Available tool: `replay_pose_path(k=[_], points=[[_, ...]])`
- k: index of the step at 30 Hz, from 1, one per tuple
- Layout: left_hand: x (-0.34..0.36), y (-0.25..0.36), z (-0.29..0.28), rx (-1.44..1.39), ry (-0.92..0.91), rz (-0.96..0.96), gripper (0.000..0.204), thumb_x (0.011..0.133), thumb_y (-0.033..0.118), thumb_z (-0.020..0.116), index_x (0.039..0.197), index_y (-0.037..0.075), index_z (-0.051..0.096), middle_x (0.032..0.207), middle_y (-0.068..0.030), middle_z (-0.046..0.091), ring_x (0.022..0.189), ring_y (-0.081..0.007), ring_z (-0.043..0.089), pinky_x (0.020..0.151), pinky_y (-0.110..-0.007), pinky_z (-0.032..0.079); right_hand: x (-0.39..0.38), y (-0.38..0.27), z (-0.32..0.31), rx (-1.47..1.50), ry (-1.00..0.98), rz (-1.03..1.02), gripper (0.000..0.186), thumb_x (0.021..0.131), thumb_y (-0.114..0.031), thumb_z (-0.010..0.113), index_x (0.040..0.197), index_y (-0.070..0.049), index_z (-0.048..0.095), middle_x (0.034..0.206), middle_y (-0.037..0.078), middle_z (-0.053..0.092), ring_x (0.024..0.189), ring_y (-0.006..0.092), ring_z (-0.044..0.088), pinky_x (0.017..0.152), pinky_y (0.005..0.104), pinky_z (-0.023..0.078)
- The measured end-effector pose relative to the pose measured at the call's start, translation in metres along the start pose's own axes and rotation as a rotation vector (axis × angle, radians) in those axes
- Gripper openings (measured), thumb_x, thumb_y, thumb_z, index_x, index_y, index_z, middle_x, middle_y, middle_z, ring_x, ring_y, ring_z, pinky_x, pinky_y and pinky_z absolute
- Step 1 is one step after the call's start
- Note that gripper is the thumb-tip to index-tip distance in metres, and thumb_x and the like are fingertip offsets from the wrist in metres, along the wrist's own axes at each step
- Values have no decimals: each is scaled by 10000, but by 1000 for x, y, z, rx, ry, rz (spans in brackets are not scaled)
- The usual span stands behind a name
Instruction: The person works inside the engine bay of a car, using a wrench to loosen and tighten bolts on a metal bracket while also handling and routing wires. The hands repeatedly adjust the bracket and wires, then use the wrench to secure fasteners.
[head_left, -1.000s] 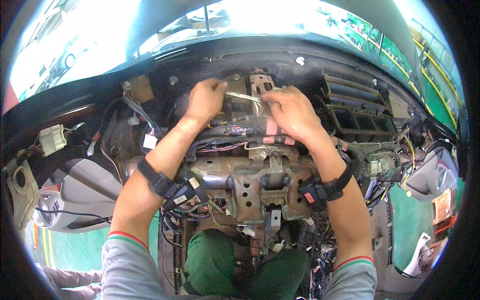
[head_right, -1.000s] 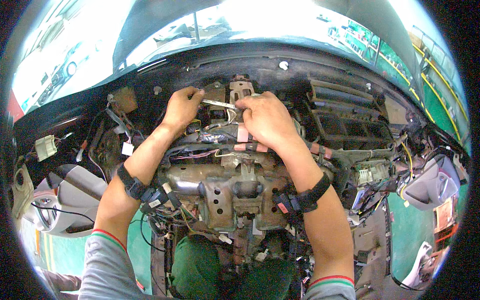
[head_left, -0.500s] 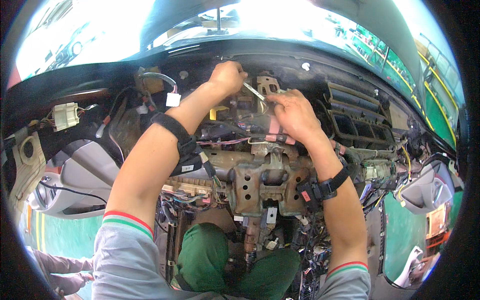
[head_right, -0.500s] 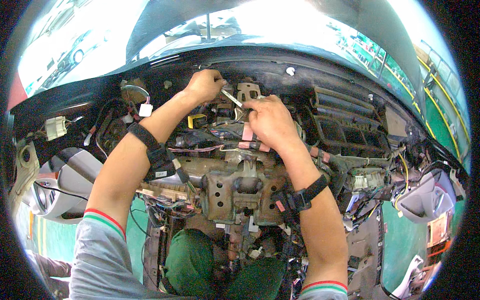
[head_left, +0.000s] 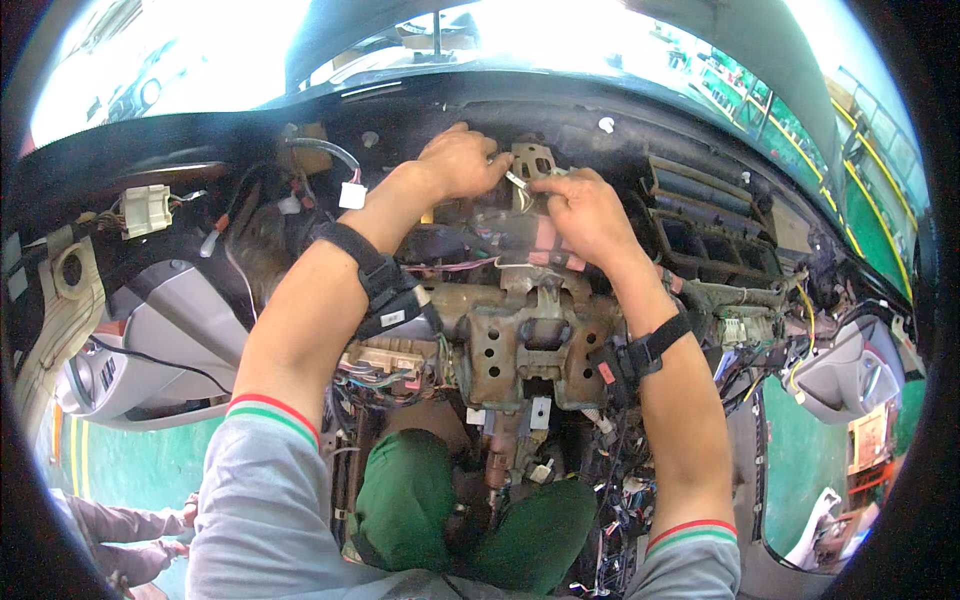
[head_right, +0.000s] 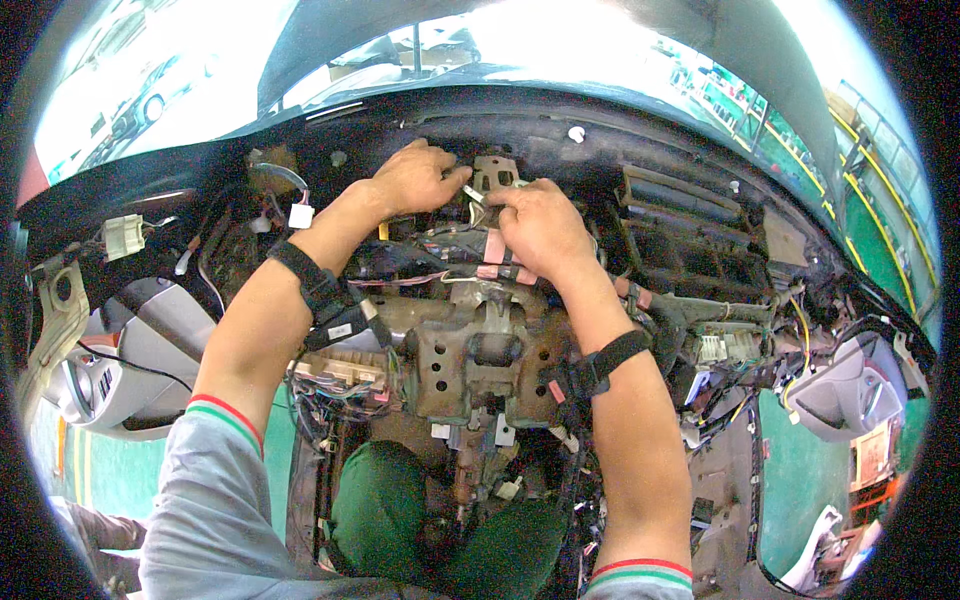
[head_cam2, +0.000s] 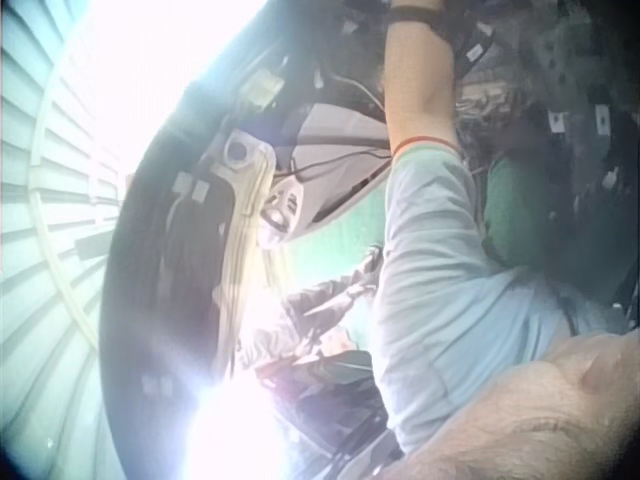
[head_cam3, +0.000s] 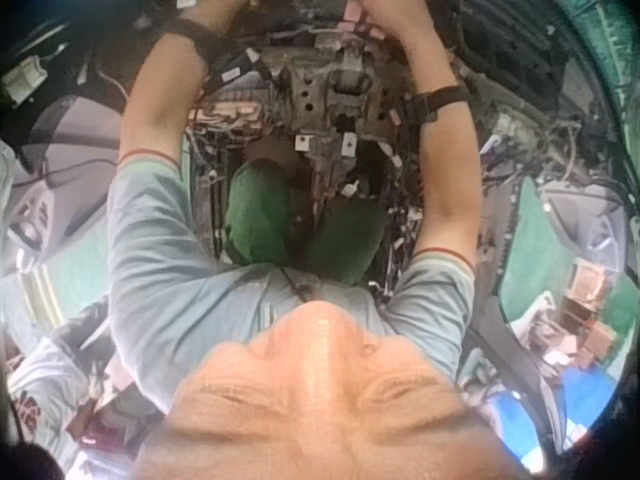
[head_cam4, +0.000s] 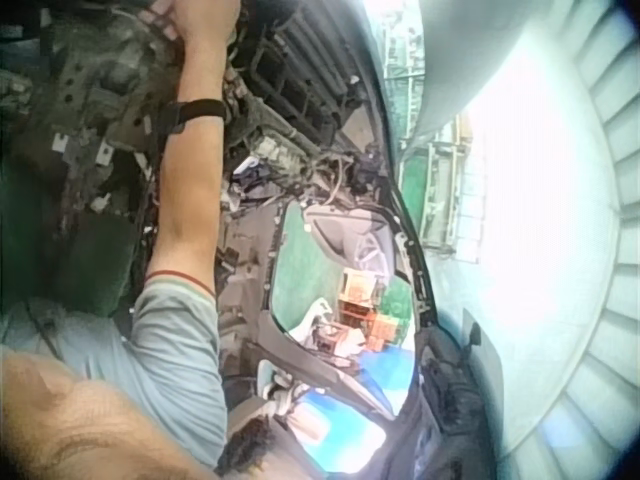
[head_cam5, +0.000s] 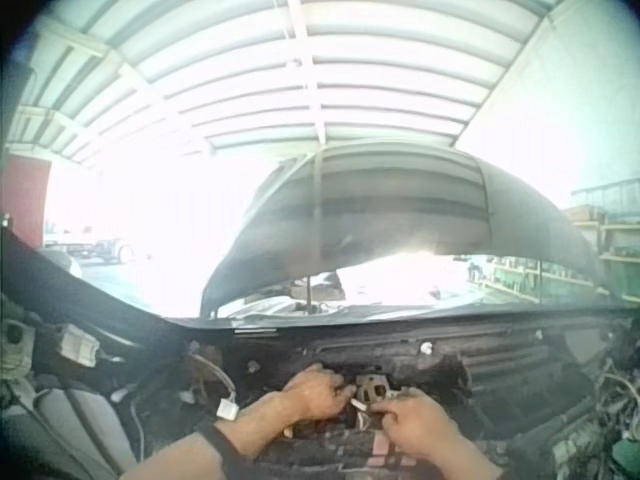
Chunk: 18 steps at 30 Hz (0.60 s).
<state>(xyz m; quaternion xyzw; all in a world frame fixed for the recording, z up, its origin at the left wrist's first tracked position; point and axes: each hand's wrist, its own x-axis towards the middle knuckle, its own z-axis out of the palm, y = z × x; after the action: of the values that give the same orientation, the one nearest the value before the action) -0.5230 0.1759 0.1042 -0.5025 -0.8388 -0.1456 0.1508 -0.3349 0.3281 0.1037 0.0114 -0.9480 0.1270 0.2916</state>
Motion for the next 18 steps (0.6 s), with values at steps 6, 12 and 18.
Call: replay_pose_path(k=[6,12,18], points=[[2,15,-12,41,-135,-156,588,1050,533,445,1129,61,787,1207,-187,734,1253,-379,588,1097,-473,466,2,0,-2,-25,-15,72,330,906,-170,536,1089,-161,810,1053,222,746,1056,379,677,967,488,547],[-37,28,-10,149,83,-228,524,1051,497,461,965,100,792,798,-217,742,744,-432,738,693,-534,612,-1,-1,-2,-70,-7,34,346,905,-181,529,1112,-124,800,1066,221,747,1075,371,677,987,477,540],[-49,20,-8,-31,43,-233,538,1046,502,471,973,82,799,893,-265,734,855,-465,724,819,-556,584,0,-3,-3,48,-79,118,377,877,-172,549,1188,-111,754,1208,180,728,1164,386,644,1044,461,493]])
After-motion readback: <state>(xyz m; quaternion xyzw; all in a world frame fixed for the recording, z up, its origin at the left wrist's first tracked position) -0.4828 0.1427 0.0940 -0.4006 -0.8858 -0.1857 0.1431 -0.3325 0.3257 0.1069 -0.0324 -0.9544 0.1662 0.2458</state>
